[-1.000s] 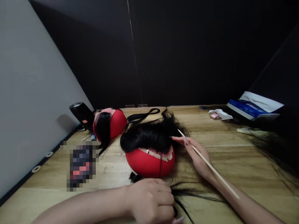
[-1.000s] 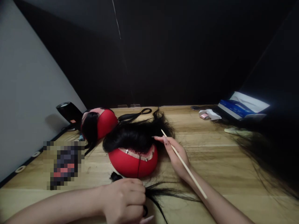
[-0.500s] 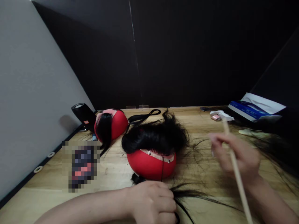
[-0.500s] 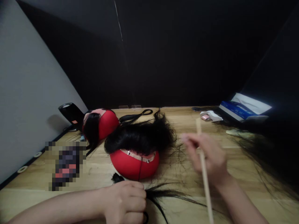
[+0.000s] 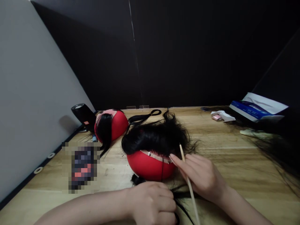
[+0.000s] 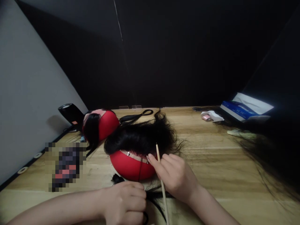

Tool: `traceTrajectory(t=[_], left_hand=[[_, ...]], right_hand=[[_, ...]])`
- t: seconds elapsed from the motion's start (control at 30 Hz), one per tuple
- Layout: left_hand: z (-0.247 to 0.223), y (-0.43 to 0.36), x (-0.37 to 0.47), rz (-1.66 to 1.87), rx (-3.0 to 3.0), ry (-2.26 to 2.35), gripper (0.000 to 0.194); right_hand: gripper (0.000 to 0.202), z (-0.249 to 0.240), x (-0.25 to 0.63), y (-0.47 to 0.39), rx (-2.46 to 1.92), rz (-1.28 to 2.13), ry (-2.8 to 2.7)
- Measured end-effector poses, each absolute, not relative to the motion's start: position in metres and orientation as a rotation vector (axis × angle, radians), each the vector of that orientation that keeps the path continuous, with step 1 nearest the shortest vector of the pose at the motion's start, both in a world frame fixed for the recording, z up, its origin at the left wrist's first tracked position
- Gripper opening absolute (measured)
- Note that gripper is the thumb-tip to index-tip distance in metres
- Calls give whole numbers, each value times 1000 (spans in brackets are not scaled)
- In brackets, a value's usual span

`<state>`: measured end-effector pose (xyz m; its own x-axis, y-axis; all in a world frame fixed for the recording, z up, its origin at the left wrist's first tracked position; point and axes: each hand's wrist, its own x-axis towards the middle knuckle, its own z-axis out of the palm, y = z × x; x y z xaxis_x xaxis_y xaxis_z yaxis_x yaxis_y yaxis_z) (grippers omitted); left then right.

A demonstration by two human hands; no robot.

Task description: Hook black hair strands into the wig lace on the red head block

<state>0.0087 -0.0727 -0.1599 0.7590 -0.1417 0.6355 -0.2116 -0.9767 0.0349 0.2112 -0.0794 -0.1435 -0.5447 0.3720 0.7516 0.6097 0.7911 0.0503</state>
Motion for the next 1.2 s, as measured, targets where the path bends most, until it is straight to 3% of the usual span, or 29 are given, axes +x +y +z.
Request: traceTrajectory(t=[0.1,0.2,0.27,0.37,0.6,0.9,1.13,1.2], left_hand=[[-163,-73,9,1016,2785,-238,47],[-167,-72,8,913,2734,-214,46],[-168,-71,8,898,2709,-210,46],[-167,-70,8,942,2684,-221,48],[-167,-69,10,964,2663,-230,48],[-170,-70,11,1009,2705,-244,51],[-170,-72,11,1017,2661,-211,49],[-169,-72,12,1014,2657,-205,47]], right_hand=[[28,-138,208,-83,-789,-30,-1991],[12,-129,198,-84,-905,605,-1713],[18,-123,190,-79,-868,999,-1517],[26,-115,180,-62,-735,1283,-1330],[31,-118,174,-2,-715,1298,-1226],[35,-158,179,41,-905,1161,-1253],[43,-143,256,49,-1038,1268,-1203],[35,-134,290,49,-1086,1159,-1072]])
